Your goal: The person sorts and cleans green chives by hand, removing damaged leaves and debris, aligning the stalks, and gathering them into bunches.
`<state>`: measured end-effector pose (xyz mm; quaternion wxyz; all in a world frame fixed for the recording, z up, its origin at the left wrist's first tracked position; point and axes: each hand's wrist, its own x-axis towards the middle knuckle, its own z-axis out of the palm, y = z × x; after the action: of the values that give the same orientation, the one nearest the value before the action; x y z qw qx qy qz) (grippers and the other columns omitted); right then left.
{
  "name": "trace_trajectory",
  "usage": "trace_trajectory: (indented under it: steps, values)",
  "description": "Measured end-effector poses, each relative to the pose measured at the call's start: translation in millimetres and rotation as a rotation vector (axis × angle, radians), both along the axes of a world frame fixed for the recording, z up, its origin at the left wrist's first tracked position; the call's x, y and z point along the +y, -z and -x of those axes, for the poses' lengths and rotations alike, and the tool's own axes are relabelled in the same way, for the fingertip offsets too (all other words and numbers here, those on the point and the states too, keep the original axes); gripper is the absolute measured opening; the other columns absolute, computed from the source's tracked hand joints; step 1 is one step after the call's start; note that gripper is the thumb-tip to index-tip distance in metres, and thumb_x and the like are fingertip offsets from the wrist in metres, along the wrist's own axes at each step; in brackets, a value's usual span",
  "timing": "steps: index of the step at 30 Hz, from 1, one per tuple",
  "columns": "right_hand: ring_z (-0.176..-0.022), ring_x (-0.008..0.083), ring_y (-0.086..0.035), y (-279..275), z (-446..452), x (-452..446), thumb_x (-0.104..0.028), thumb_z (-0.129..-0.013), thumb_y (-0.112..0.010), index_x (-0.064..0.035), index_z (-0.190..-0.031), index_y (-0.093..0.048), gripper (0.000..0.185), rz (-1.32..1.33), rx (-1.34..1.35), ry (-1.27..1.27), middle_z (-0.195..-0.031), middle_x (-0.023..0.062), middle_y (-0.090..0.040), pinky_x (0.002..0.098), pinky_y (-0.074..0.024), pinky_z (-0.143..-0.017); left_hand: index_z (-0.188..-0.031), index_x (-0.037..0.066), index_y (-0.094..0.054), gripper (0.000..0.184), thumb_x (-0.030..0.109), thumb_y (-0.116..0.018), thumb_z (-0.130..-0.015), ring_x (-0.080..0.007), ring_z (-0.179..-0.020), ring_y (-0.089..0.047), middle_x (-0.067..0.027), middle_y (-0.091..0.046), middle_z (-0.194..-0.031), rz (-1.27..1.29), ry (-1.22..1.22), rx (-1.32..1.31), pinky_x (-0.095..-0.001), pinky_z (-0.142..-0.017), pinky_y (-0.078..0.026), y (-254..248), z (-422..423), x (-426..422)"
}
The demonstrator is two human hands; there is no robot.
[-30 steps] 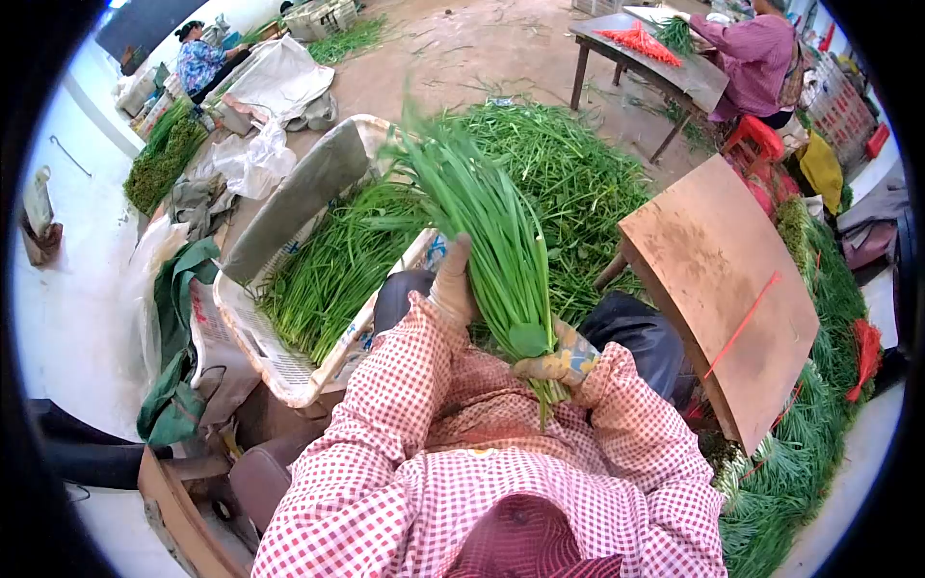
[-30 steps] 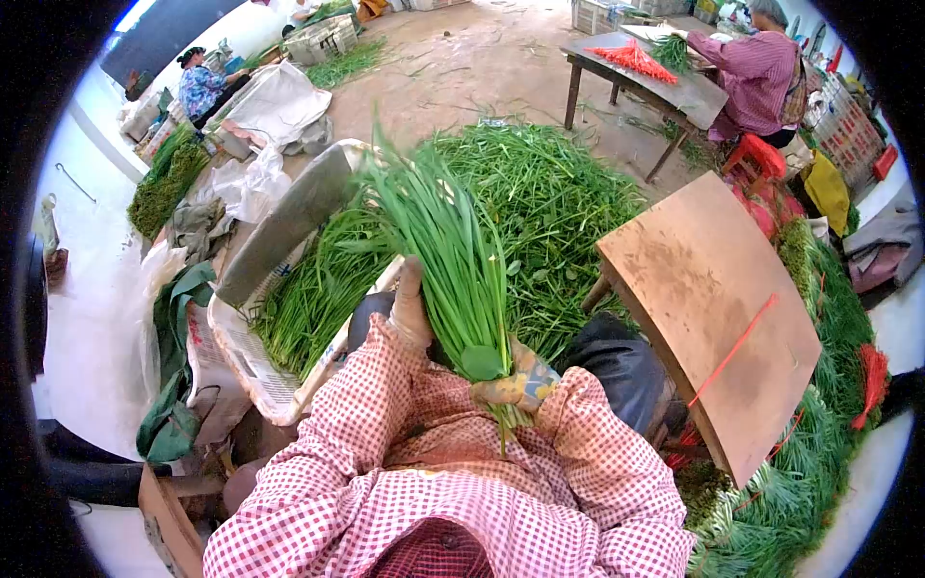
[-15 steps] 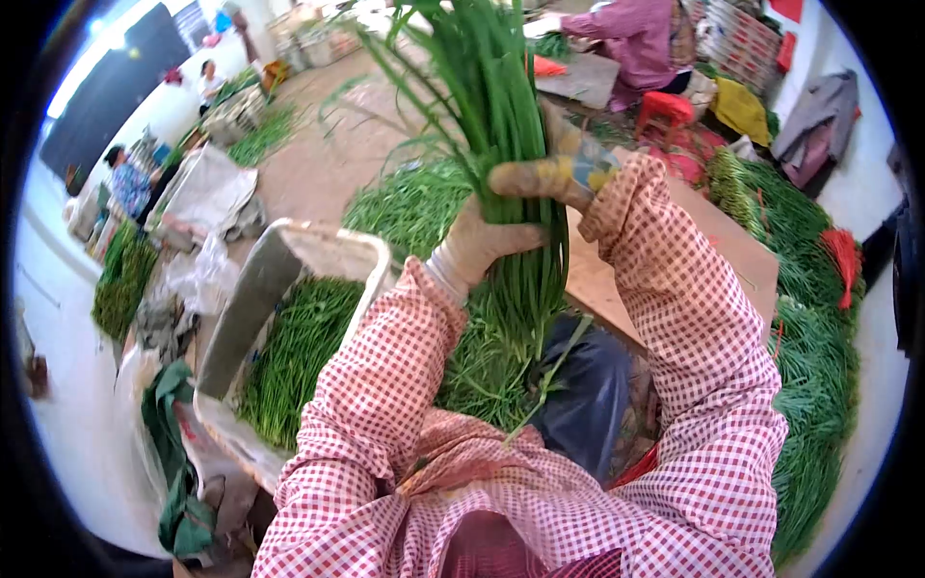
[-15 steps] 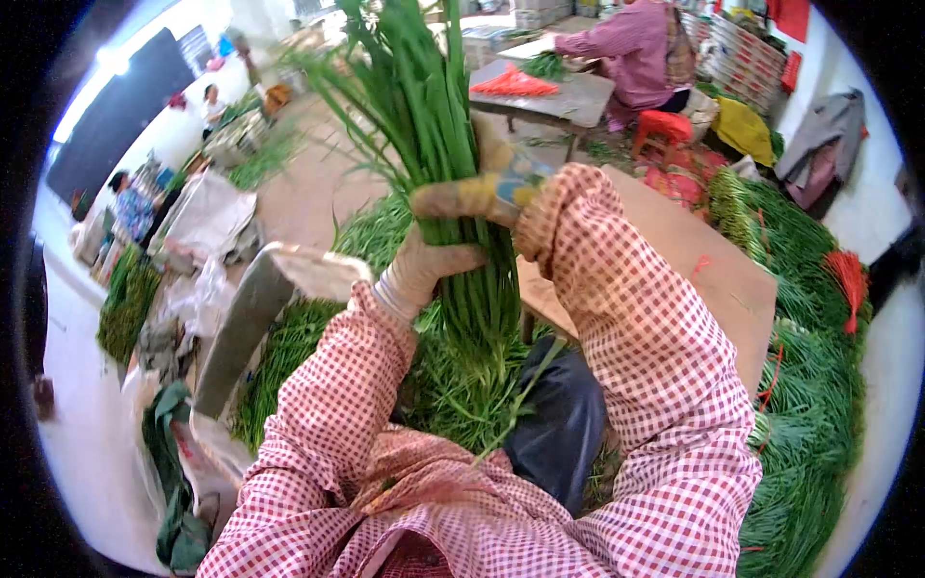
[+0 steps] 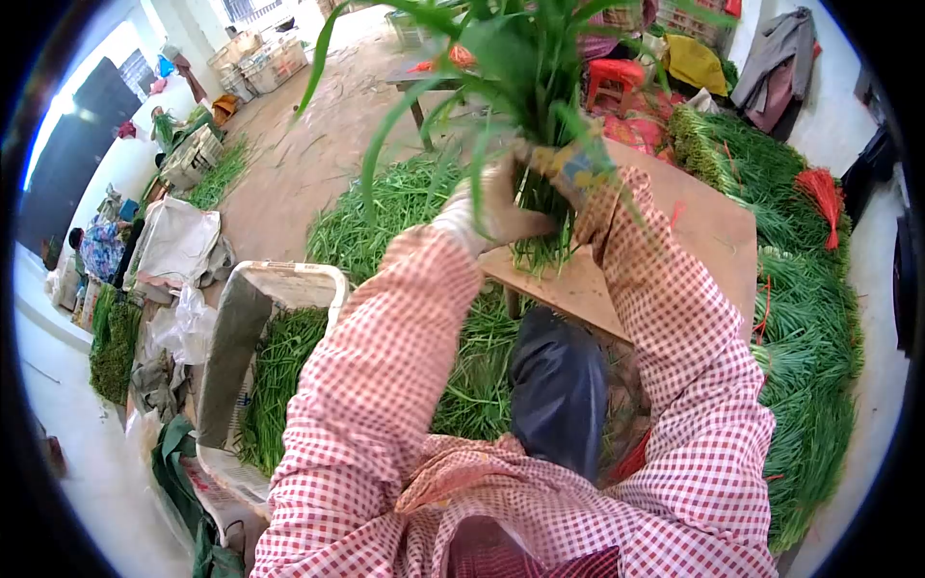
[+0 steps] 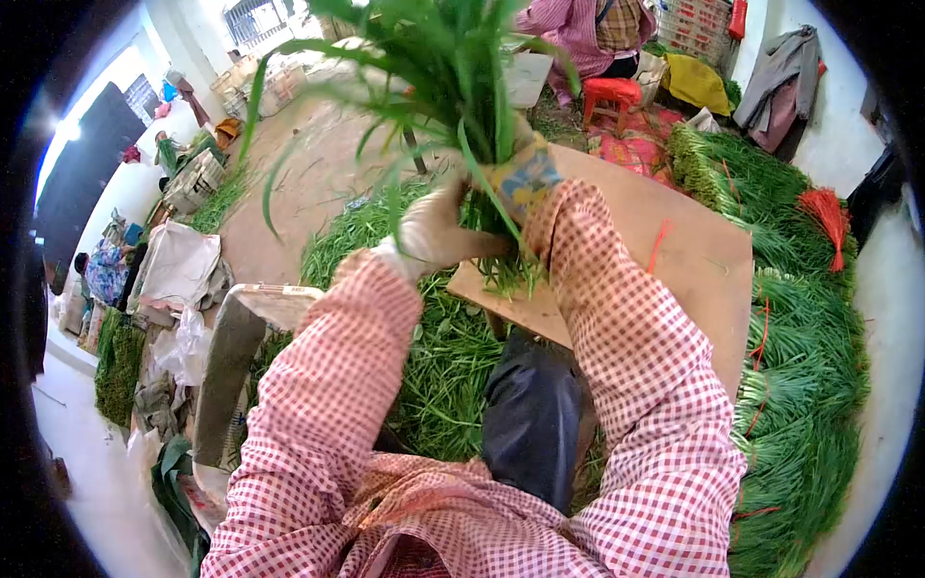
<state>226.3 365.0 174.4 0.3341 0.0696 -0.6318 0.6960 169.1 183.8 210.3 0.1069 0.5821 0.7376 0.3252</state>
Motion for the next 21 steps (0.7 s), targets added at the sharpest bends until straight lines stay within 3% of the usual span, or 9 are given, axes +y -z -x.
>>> trace_trajectory:
  steps: [3, 5, 8, 10, 13, 15, 16, 19, 21]
  values:
    - [-0.099, 0.0248, -0.056, 21.6, 25.8, 42.5, -0.028, -0.075, -0.076, -0.0019, -0.135, -0.037, 0.077, 0.430, 0.053, -0.457, -0.117, 0.0142, -0.054, 0.0373, -0.0499, -0.084, -0.111, 0.001, -0.055, 0.047, 0.023, -0.074, -0.073, -0.0224, -0.097, -0.060, -0.0150, -0.062, -0.104, -0.114, -0.154, 0.047, -0.0327, -0.088, -0.048, -0.7, 10.8, -44.6]
    - [-0.094, 0.0248, -0.058, 18.7, 34.5, 46.6, -0.024, -0.077, -0.073, -0.0011, -0.131, -0.040, 0.067, 0.531, -0.139, -0.557, -0.112, 0.0134, -0.056, 0.0374, -0.0501, -0.083, -0.112, 0.003, -0.055, 0.055, 0.040, -0.074, -0.076, -0.0226, -0.092, -0.061, -0.0137, -0.062, -0.101, 0.035, -0.184, -0.307, -0.0307, -0.085, -0.048, 23.7, 23.5, -72.5]
    - [-0.104, 0.0256, -0.053, 12.7, 8.2, -36.4, -0.027, -0.084, -0.062, -0.0050, -0.126, -0.046, 0.049, 0.122, -0.378, -0.205, -0.117, 0.0117, -0.054, 0.0381, -0.0454, -0.089, -0.119, 0.005, -0.050, 0.076, 0.070, -0.050, -0.080, -0.0245, -0.102, -0.057, -0.0114, -0.058, -0.112, -0.032, 0.048, -1.712, -0.0361, -0.090, -0.047, 52.2, 2.2, -103.7]
    - [-0.111, 0.0262, -0.049, 46.5, -9.7, -111.9, -0.030, -0.085, -0.059, -0.0098, -0.123, -0.050, 0.044, -0.287, -0.355, 0.036, -0.122, 0.0095, -0.053, 0.0386, -0.0411, -0.094, -0.119, 0.004, -0.050, 0.080, 0.072, -0.050, -0.078, -0.0238, -0.103, -0.056, -0.0130, -0.057, -0.114, -0.245, 0.077, -1.784, -0.0355, -0.091, -0.047, 27.4, -16.4, -117.1]
    - [-0.122, 0.0271, -0.044, 113.7, -21.7, -212.8, -0.035, -0.087, -0.055, -0.0170, -0.119, -0.057, 0.037, -0.740, -0.241, 0.260, -0.130, 0.0063, -0.051, 0.0393, -0.0347, -0.102, -0.119, 0.003, -0.052, 0.074, 0.066, -0.056, -0.080, -0.0252, -0.099, -0.059, -0.0161, -0.058, -0.110, -0.414, 0.176, -1.917, -0.0357, -0.089, -0.049, 97.9, 10.4, -141.4]
    - [-0.128, 0.0285, -0.040, 136.8, -25.7, -252.7, -0.027, -0.088, -0.053, -0.0256, -0.115, -0.062, 0.029, -0.684, -0.470, 0.083, -0.134, 0.0005, -0.050, 0.0401, -0.0311, -0.107, -0.113, 0.004, -0.058, 0.056, 0.051, -0.062, -0.083, -0.0269, -0.090, -0.062, -0.0169, -0.062, -0.104, -0.220, -0.185, -1.706, -0.0364, -0.083, -0.053, 112.0, 17.7, -162.8]
    - [-0.126, 0.0293, -0.043, 121.2, -33.5, -261.8, -0.019, -0.078, -0.061, -0.0179, -0.115, -0.060, 0.037, -0.831, -0.292, 0.116, -0.129, 0.0060, -0.053, 0.0412, -0.0315, -0.107, -0.104, 0.003, -0.061, 0.036, 0.033, -0.062, -0.083, -0.0266, -0.080, -0.064, -0.0164, -0.064, -0.095, -0.219, -0.145, -1.799, -0.0347, -0.075, -0.056, 108.3, 10.9, -172.0]
    - [-0.121, 0.0278, -0.049, 84.3, -51.0, -266.3, -0.008, -0.071, -0.070, -0.0104, -0.117, -0.058, 0.048, -0.857, -0.105, -0.073, -0.120, 0.0110, -0.059, 0.0411, -0.0344, -0.106, -0.118, -0.001, -0.056, 0.044, 0.025, -0.059, -0.083, -0.0247, -0.093, -0.062, -0.0152, -0.063, -0.107, -0.060, -0.496, -1.388, -0.0385, -0.084, -0.053, 108.3, 23.9, -206.4]
    - [-0.119, 0.0256, -0.051, 83.0, -57.8, -266.9, -0.006, -0.073, -0.070, -0.0105, -0.118, -0.057, 0.047, -0.743, -0.094, -0.307, -0.116, 0.0104, -0.061, 0.0397, -0.0369, -0.105, -0.126, -0.003, -0.050, 0.055, 0.014, -0.059, -0.075, -0.0223, -0.096, -0.061, -0.0143, -0.061, -0.115, -0.102, -0.149, -1.422, -0.0315, -0.087, -0.050, 103.3, 34.0, -224.0]
